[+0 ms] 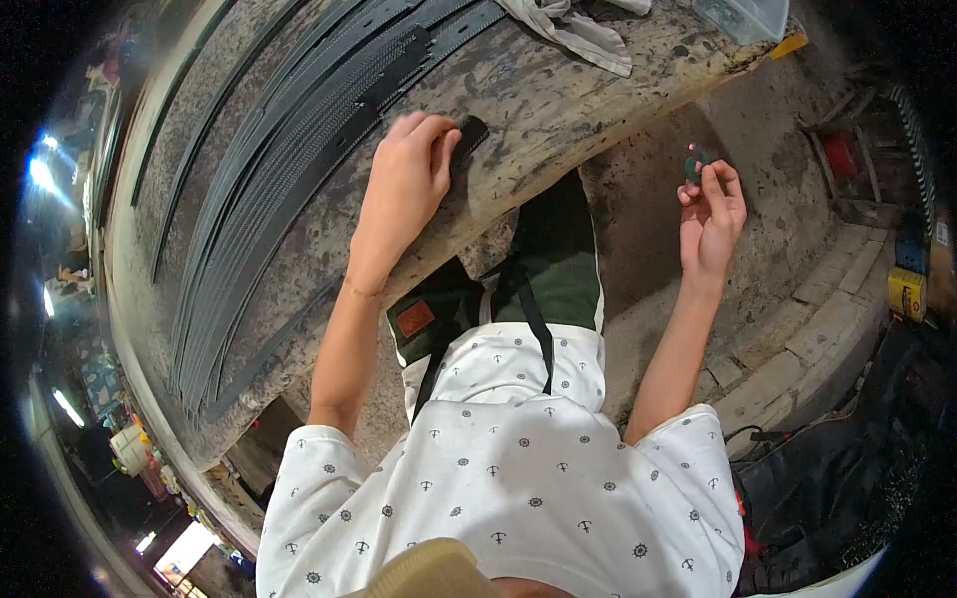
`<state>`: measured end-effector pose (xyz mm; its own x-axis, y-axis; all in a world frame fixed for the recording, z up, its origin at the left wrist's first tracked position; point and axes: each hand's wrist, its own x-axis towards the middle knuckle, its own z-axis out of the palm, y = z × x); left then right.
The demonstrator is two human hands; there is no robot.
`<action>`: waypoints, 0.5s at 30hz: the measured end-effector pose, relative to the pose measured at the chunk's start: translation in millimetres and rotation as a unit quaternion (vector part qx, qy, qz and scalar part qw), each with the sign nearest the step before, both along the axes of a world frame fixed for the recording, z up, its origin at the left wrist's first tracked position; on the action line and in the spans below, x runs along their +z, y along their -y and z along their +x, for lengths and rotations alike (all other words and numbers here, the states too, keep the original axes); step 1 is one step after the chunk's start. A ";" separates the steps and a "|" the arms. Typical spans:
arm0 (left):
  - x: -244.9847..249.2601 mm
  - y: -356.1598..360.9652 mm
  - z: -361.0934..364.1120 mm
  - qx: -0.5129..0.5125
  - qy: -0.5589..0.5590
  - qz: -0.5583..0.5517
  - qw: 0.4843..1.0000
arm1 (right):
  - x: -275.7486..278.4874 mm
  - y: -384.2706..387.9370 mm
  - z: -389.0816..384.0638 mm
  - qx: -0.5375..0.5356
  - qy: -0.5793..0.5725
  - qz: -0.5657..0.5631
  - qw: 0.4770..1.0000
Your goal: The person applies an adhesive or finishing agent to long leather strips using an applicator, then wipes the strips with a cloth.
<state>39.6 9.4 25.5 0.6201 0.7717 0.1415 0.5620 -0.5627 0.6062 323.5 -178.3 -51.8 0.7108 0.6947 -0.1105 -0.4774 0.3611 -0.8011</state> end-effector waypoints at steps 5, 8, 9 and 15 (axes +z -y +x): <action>-8.9 -6.5 3.7 0.008 -0.040 0.180 0.983 | -3.6 -1.6 -3.0 0.005 -0.006 0.003 1.000; -25.9 -3.7 6.1 0.012 0.015 0.184 0.983 | -6.4 -2.0 -4.3 0.010 -0.008 -0.003 1.000; -31.3 -3.0 5.8 0.016 0.055 0.182 0.982 | -7.5 -1.3 -4.1 0.016 -0.005 -0.003 1.000; -23.5 0.9 3.1 -0.037 -0.003 0.197 0.980 | -9.5 -6.5 -7.8 0.023 -0.009 -0.005 1.000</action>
<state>42.7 8.5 2.0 0.6741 0.6107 0.4155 0.5137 -0.7918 0.3304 315.6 -171.8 -61.3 0.6758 0.7254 -0.1304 -0.5076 0.3298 -0.7960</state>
